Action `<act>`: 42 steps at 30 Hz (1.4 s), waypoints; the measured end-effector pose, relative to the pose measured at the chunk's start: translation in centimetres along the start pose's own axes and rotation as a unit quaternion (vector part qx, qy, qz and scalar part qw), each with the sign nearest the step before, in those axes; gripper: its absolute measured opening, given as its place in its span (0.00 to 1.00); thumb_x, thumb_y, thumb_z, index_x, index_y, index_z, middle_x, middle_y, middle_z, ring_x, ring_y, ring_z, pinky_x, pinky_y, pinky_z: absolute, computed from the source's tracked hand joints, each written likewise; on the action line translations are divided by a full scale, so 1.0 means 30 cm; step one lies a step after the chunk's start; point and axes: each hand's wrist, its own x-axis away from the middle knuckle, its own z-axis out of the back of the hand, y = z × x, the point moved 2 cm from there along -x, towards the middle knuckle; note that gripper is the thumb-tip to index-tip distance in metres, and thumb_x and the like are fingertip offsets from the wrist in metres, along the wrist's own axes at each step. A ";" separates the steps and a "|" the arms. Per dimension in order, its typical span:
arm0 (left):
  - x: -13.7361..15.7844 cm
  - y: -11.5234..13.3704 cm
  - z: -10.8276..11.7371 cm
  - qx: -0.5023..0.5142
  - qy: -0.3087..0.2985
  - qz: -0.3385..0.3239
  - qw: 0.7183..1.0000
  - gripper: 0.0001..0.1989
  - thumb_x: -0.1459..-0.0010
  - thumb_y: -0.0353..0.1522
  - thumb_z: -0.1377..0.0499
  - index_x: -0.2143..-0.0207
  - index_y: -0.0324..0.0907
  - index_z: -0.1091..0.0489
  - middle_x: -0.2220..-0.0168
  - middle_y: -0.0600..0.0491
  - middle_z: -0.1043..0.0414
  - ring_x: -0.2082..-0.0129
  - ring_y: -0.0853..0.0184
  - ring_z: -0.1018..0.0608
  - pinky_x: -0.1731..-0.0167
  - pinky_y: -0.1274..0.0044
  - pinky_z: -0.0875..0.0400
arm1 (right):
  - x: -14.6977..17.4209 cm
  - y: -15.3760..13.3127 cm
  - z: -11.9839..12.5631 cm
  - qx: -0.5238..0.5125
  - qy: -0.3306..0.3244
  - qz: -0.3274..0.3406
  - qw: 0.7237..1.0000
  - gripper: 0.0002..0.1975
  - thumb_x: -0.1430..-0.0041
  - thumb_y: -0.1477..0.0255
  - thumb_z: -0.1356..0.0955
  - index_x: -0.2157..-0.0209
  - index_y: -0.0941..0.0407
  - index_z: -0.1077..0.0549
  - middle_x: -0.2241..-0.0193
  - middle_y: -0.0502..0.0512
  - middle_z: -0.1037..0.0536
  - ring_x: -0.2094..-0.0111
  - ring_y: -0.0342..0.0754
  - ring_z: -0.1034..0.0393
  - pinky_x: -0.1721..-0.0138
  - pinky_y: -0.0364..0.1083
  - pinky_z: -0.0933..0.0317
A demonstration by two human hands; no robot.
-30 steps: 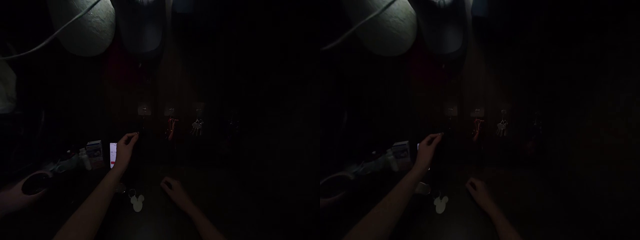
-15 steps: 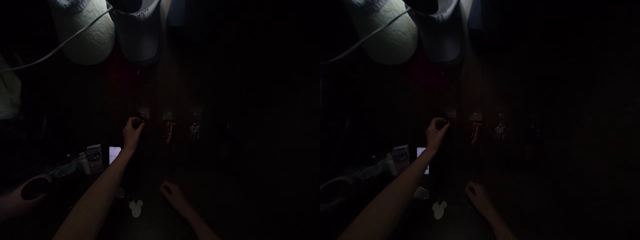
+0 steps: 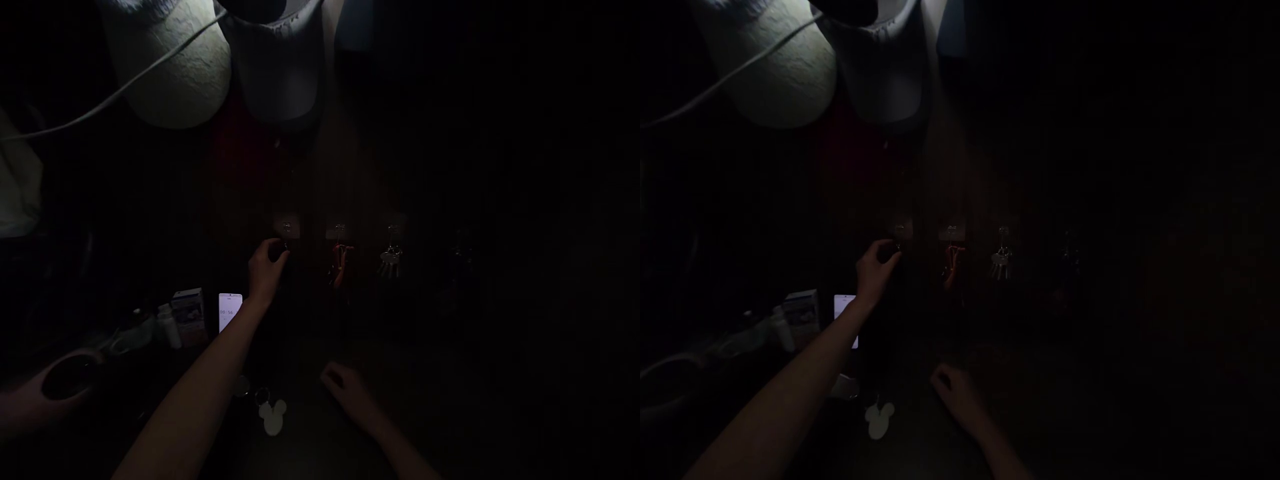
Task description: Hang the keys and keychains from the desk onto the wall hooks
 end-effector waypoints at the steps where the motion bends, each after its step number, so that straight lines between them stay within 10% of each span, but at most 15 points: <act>1: 0.003 -0.002 -0.003 -0.002 0.001 -0.003 1.000 0.12 0.49 0.31 0.40 0.59 0.44 0.31 0.61 0.52 0.26 0.59 0.64 0.24 0.57 0.72 0.32 | 0.000 -0.001 0.000 0.000 -0.001 0.002 1.000 0.09 0.44 0.69 0.38 0.73 0.56 0.28 0.75 0.49 0.25 0.70 0.46 0.31 0.69 0.41 0.42; 27: 0.145 -0.041 -0.004 -0.007 -0.007 0.058 0.998 0.22 0.50 0.34 0.38 0.53 0.46 0.38 0.55 0.51 0.29 0.54 0.62 0.27 0.55 0.70 0.33 | -0.002 -0.006 0.003 0.006 -0.009 -0.006 1.000 0.10 0.44 0.68 0.39 0.73 0.56 0.29 0.73 0.51 0.25 0.69 0.46 0.31 0.68 0.42 0.41; 42: 0.379 -0.142 0.072 0.030 -0.118 0.155 0.980 0.17 0.49 0.33 0.40 0.55 0.45 0.37 0.58 0.51 0.28 0.57 0.64 0.25 0.59 0.71 0.30 | 0.000 -0.022 0.005 0.004 -0.010 0.002 1.000 0.11 0.44 0.67 0.39 0.73 0.56 0.29 0.73 0.51 0.25 0.69 0.47 0.31 0.68 0.42 0.42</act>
